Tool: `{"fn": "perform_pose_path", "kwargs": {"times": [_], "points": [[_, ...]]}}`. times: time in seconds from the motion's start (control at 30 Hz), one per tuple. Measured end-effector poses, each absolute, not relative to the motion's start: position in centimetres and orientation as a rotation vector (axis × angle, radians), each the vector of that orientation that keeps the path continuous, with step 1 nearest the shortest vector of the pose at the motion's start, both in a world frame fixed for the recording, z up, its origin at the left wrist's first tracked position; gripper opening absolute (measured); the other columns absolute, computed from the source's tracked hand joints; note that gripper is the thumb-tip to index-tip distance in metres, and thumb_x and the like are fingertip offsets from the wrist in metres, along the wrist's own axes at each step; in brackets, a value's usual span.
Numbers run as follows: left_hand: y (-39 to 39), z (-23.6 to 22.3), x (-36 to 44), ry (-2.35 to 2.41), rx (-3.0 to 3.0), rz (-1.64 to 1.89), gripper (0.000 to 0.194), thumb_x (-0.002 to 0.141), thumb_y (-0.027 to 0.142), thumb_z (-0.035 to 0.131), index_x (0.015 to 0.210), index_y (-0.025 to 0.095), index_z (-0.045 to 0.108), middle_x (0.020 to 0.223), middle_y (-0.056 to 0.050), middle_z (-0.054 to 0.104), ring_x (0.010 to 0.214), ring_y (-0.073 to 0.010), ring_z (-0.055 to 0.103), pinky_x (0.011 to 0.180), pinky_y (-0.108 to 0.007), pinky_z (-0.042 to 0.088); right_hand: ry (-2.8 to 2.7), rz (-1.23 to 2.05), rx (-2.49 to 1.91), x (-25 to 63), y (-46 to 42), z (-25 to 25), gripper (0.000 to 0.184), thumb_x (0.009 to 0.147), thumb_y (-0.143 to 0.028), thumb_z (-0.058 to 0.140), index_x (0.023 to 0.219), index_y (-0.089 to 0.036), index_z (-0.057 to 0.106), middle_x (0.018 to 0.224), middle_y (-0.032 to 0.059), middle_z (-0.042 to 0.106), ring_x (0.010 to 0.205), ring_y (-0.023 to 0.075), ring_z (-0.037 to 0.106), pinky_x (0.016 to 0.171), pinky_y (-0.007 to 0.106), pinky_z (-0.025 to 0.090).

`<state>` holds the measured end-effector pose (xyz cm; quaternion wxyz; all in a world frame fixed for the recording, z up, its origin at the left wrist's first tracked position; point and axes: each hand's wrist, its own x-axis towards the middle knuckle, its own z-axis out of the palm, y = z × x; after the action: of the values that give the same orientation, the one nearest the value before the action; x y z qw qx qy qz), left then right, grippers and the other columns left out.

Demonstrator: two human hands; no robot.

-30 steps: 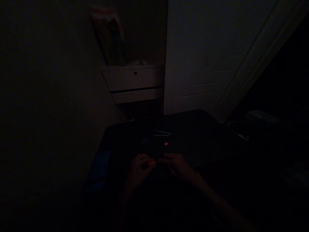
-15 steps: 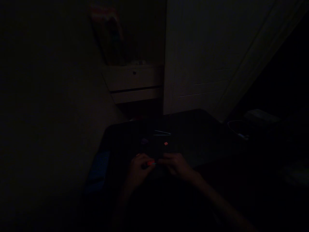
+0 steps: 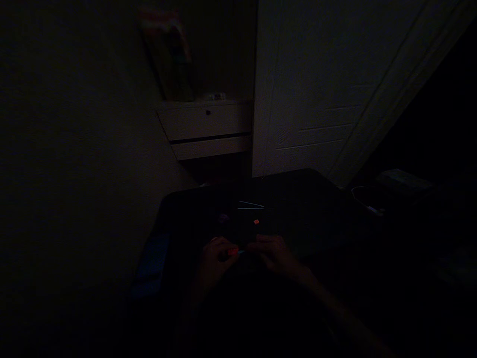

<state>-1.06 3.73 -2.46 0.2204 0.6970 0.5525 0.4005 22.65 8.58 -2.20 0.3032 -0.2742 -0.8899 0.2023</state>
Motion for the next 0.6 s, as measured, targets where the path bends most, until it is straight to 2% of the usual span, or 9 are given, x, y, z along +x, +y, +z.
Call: {"fn": "perform_pose_path", "kwargs": {"times": [0.4,0.6], "points": [[3.70,-2.10,-1.04,1.521,1.904,1.091,0.010,0.084,0.027,0.080,0.093,0.028,0.084,0.088,-0.003,0.077,0.082,-0.0216,0.071,0.079,-0.036,0.056,-2.552,0.313,-0.871,22.45,8.37,-2.11,0.054,0.083,-0.001,0.061,0.129,-0.026,0.073,0.095,0.0040,0.069,0.079,0.0170,0.063,0.064,0.024,0.038],[3.68,-2.00,-0.97,1.529,1.876,1.110,0.009,0.082,0.028,0.081,0.091,0.027,0.084,0.088,-0.003,0.077,0.085,-0.0225,0.072,0.080,-0.036,0.056,-2.475,0.416,-0.765,22.67,8.47,-2.11,0.047,0.086,-0.002,0.059,0.124,-0.024,0.076,0.090,0.0034,0.070,0.075,0.0159,0.063,0.064,0.024,0.039]]}}
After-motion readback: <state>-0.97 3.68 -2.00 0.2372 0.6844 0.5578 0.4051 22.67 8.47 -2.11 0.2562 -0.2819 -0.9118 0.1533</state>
